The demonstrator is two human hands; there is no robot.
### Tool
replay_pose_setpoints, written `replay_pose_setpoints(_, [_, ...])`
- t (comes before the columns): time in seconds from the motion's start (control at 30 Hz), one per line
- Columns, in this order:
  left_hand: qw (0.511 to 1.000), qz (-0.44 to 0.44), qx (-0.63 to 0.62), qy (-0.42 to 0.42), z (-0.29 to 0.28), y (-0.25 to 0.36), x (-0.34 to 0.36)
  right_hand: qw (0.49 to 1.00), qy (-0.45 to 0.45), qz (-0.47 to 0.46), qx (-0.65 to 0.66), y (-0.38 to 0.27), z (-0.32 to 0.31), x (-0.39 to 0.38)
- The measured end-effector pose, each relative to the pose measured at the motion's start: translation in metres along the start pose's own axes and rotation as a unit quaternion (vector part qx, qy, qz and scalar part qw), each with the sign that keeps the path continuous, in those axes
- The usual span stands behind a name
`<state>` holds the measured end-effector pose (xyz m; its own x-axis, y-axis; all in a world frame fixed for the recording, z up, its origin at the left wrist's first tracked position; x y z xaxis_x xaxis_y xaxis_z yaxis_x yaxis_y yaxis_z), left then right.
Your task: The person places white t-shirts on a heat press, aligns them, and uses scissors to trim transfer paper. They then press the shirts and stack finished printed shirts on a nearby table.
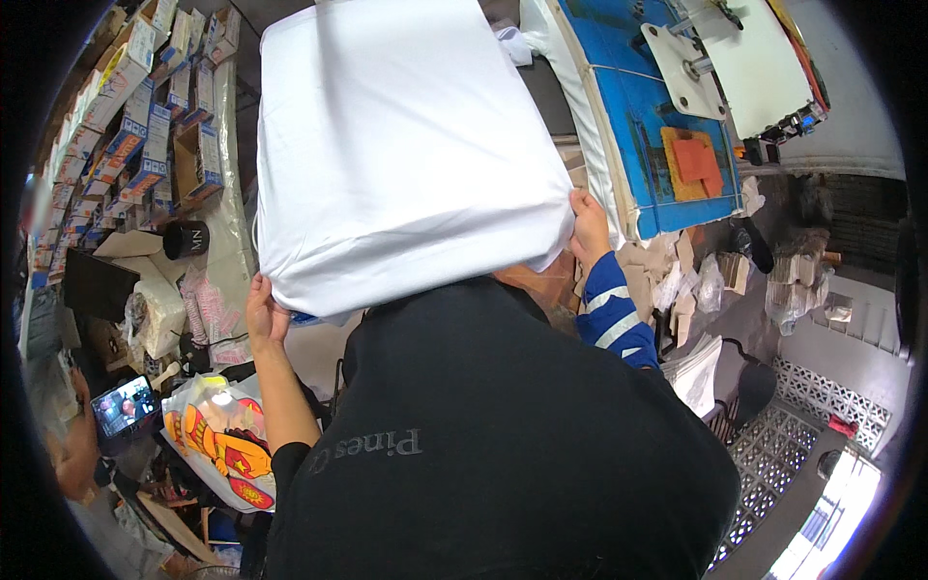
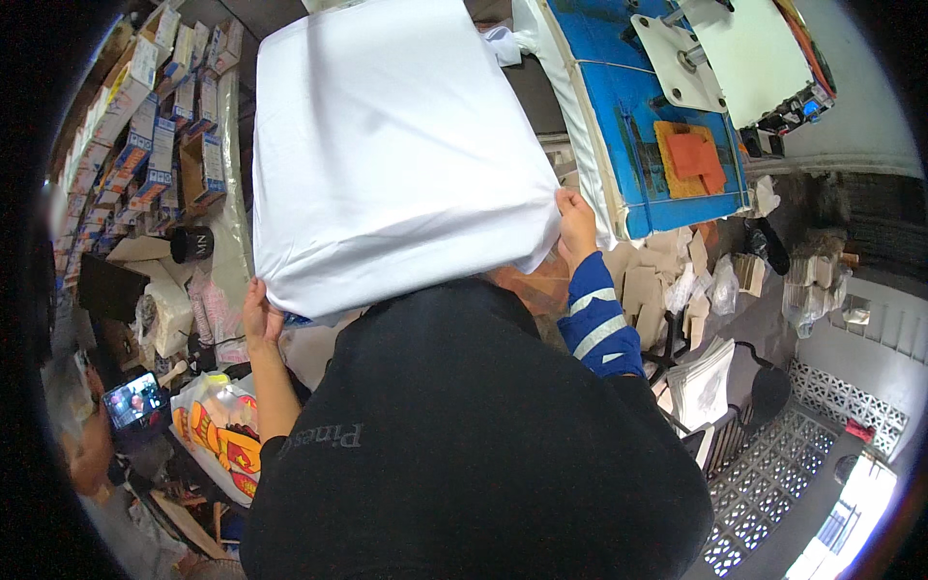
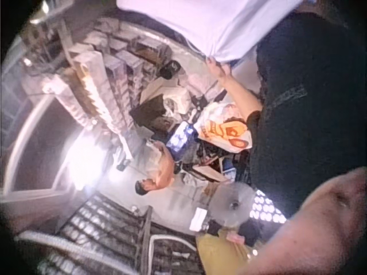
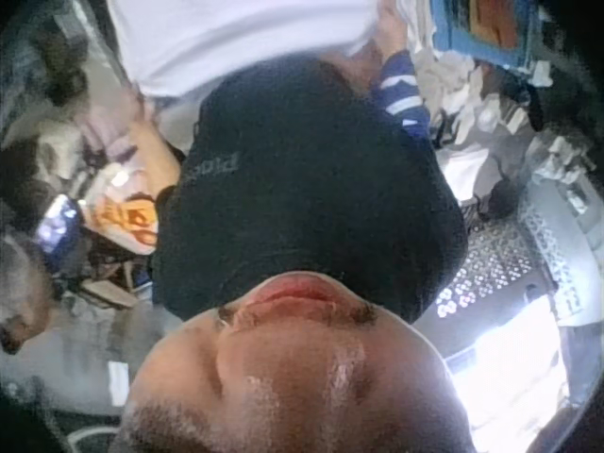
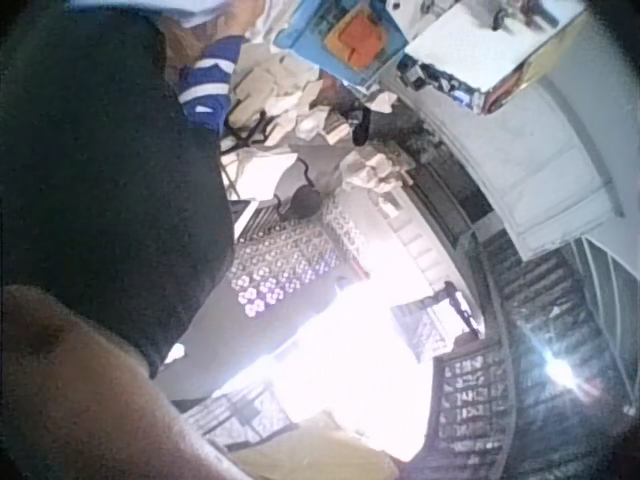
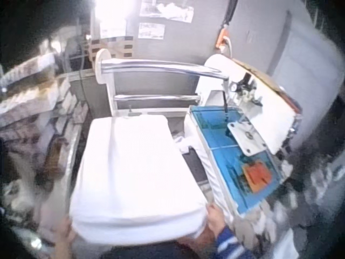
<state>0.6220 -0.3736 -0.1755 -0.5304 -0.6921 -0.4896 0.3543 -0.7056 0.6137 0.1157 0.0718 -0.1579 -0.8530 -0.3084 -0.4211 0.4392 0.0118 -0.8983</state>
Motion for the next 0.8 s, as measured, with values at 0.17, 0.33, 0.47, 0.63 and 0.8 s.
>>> replay_pose_setpoints(0.17, [1.000, -0.013, 0.023, -0.002, 0.003, 0.001, -0.006, 0.999, -0.025, 0.020, 0.010, -0.004, 0.012, -0.007])
replay_pose_setpoints(0.33, [0.984, -0.017, 0.176, 0.002, -0.006, -0.045, 0.015, 0.970, 0.014, -0.037, -0.241, 0.026, 0.002, 0.009])
replay_pose_setpoints(0.47, [0.952, -0.166, 0.256, -0.003, 0.013, -0.116, 0.013, 0.934, -0.184, 0.292, -0.097, 0.080, 0.066, -0.017])
replay_pose_setpoints(0.63, [0.980, -0.186, -0.007, -0.069, 0.091, -0.058, 0.112, 0.913, -0.257, 0.311, 0.053, -0.005, 0.159, 0.046])
replay_pose_setpoints(0.8, [0.985, -0.076, 0.047, -0.146, 0.191, 0.034, 0.239, 0.962, -0.234, 0.135, 0.033, -0.084, 0.253, 0.189])
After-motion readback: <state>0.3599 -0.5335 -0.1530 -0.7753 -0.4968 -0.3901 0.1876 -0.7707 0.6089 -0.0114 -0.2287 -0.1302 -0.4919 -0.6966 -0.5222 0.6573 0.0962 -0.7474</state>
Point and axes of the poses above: each hand's wrist, its own x-axis towards the middle knuckle, its own z-axis out of the palm, y = z × x, the point moved 10 cm from there along x, towards the middle knuckle, and after that the axes turned 4 degrees about -x, right-handed, at the moved point
